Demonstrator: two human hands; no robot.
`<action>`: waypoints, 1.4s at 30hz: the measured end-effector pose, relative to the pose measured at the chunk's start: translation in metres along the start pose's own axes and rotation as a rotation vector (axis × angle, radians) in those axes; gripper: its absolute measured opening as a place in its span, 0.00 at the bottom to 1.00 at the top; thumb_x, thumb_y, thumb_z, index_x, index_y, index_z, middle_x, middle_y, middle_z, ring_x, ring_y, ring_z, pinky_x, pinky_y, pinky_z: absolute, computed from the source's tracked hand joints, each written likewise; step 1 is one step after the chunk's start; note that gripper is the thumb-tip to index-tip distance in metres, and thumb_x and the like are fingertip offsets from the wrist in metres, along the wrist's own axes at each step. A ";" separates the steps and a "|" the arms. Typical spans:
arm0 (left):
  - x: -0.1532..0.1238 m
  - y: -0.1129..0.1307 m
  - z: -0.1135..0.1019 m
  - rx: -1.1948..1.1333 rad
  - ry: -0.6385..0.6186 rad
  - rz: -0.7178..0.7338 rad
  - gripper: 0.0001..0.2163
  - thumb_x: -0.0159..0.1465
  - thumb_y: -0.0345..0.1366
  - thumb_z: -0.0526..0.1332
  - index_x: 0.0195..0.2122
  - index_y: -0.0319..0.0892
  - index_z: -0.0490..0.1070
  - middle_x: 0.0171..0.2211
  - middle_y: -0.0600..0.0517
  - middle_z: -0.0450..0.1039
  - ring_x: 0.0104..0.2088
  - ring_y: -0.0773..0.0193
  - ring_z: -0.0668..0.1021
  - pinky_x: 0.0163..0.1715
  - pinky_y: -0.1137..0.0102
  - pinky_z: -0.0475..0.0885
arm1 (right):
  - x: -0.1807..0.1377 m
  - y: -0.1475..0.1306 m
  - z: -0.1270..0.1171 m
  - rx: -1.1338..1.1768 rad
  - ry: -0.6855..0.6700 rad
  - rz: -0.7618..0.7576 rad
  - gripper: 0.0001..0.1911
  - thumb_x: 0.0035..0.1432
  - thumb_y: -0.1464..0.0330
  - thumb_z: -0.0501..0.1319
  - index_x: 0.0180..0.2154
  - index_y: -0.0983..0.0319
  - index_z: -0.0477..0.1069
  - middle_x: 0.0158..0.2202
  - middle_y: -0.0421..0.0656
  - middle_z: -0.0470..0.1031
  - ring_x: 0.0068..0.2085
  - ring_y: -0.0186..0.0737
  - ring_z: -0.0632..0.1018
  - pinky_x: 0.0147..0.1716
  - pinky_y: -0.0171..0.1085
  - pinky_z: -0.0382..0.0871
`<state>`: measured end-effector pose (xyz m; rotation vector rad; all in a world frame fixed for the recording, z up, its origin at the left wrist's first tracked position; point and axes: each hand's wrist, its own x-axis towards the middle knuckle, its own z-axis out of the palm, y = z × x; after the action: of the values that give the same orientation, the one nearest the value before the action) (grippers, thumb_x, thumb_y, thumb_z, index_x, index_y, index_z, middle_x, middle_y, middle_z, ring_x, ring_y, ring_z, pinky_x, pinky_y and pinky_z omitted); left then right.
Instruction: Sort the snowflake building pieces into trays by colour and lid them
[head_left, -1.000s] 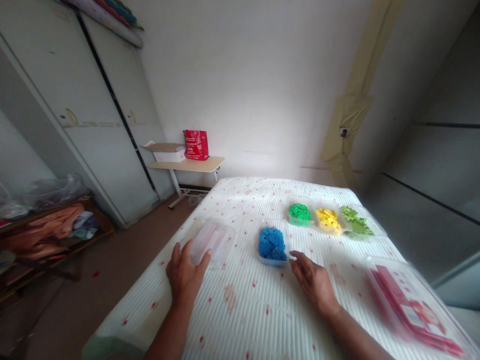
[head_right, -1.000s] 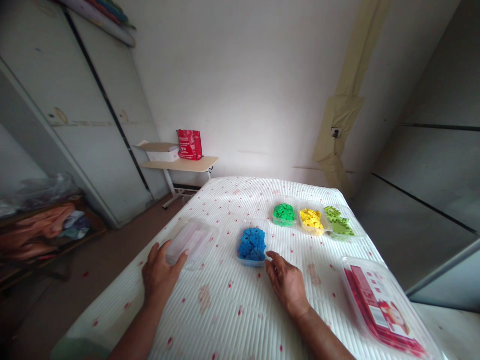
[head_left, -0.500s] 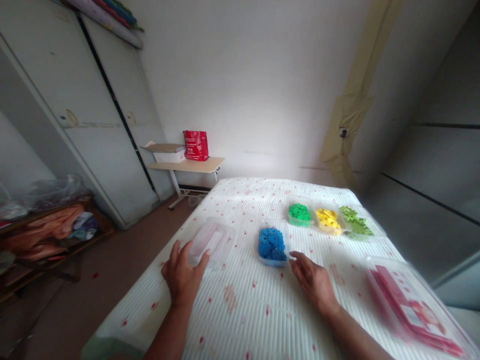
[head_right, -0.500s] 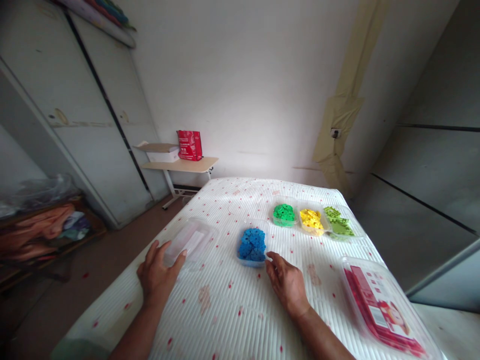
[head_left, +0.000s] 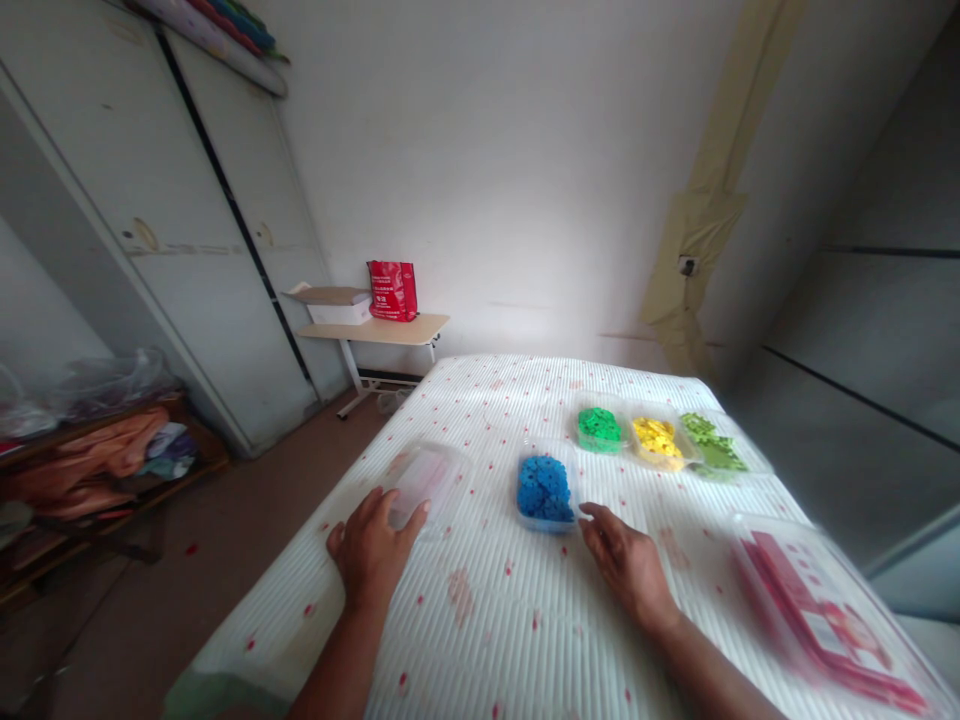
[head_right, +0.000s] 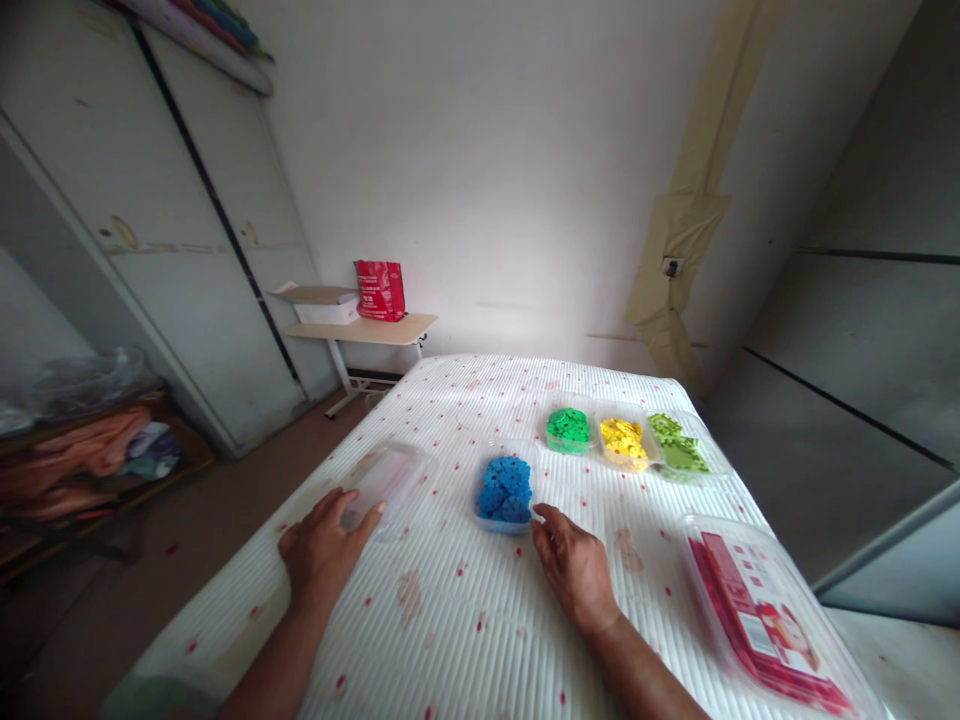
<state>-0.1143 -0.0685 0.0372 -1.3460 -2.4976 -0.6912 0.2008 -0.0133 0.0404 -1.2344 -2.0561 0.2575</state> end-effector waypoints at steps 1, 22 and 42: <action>0.000 0.001 0.000 0.007 -0.020 -0.003 0.21 0.58 0.50 0.54 0.47 0.42 0.68 0.53 0.45 0.67 0.50 0.53 0.70 0.52 0.54 0.56 | 0.000 0.000 0.000 -0.001 0.002 -0.005 0.16 0.61 0.62 0.48 0.42 0.61 0.70 0.31 0.44 0.79 0.30 0.37 0.80 0.27 0.30 0.71; 0.006 0.000 0.009 0.060 -0.159 -0.003 0.28 0.54 0.53 0.56 0.55 0.49 0.63 0.63 0.44 0.46 0.55 0.45 0.60 0.48 0.51 0.58 | -0.002 0.005 0.004 -0.004 0.007 -0.030 0.15 0.61 0.63 0.49 0.43 0.61 0.69 0.30 0.42 0.79 0.29 0.36 0.80 0.27 0.30 0.70; 0.011 0.006 0.004 -0.055 -0.107 -0.001 0.40 0.48 0.51 0.62 0.60 0.47 0.49 0.53 0.43 0.62 0.54 0.47 0.63 0.54 0.52 0.47 | -0.003 0.007 0.006 -0.008 -0.018 -0.009 0.15 0.61 0.62 0.49 0.43 0.61 0.69 0.30 0.43 0.79 0.28 0.35 0.79 0.26 0.30 0.70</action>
<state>-0.1151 -0.0560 0.0402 -1.4369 -2.5800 -0.7102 0.2029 -0.0108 0.0314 -1.2318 -2.0794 0.2568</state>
